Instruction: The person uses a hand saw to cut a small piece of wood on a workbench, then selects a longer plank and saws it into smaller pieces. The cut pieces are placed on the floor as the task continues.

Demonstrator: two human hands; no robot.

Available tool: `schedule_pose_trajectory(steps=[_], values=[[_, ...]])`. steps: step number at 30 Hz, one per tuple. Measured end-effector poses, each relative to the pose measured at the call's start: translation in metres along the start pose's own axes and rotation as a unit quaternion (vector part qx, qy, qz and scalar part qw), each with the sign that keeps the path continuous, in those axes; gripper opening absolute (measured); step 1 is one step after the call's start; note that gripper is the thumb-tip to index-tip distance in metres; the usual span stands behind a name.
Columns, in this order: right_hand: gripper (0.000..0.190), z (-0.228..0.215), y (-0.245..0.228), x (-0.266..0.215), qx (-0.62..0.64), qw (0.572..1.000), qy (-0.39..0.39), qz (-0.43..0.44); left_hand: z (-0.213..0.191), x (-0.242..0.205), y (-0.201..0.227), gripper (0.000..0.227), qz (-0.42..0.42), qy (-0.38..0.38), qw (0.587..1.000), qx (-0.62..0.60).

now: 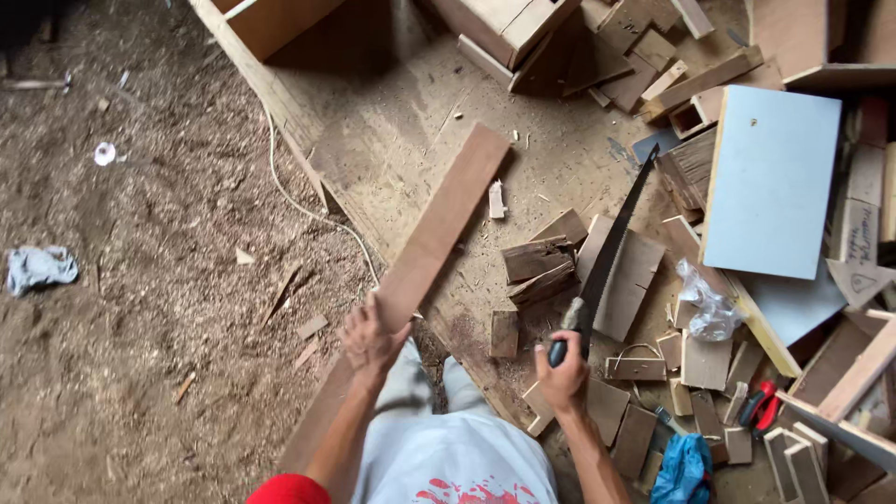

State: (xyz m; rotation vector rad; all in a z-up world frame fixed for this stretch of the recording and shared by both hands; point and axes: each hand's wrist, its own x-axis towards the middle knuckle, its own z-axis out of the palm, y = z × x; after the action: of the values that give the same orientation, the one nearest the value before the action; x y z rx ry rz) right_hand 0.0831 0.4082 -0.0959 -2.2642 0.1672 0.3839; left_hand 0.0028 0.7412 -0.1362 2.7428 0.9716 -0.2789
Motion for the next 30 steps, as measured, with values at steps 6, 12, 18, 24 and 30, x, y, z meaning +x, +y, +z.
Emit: schedule_pose_trajectory(steps=[6,12,18,24,30], values=[[0.027,-0.010,-0.037,-0.022,0.283,0.935,0.204,-0.062,-0.023,0.019,0.006,0.111,0.129,0.034,0.989,-0.055],[0.027,-0.030,-0.111,-0.061,0.342,0.907,0.116,-0.216,-0.052,0.052,-0.014,0.112,0.206,-0.048,0.976,-0.051],[0.025,-0.029,-0.162,-0.057,0.316,0.926,-0.075,-0.194,-0.052,0.068,-0.049,0.111,0.191,-0.063,0.961,-0.190],[0.022,0.001,-0.160,-0.055,0.200,0.947,-0.194,-0.161,-0.002,0.060,-0.138,0.026,0.056,0.110,0.968,-0.220],[0.024,0.008,-0.145,-0.074,0.182,0.935,-0.244,-0.182,0.019,-0.011,-0.243,0.033,-0.383,0.274,0.862,-0.190]])
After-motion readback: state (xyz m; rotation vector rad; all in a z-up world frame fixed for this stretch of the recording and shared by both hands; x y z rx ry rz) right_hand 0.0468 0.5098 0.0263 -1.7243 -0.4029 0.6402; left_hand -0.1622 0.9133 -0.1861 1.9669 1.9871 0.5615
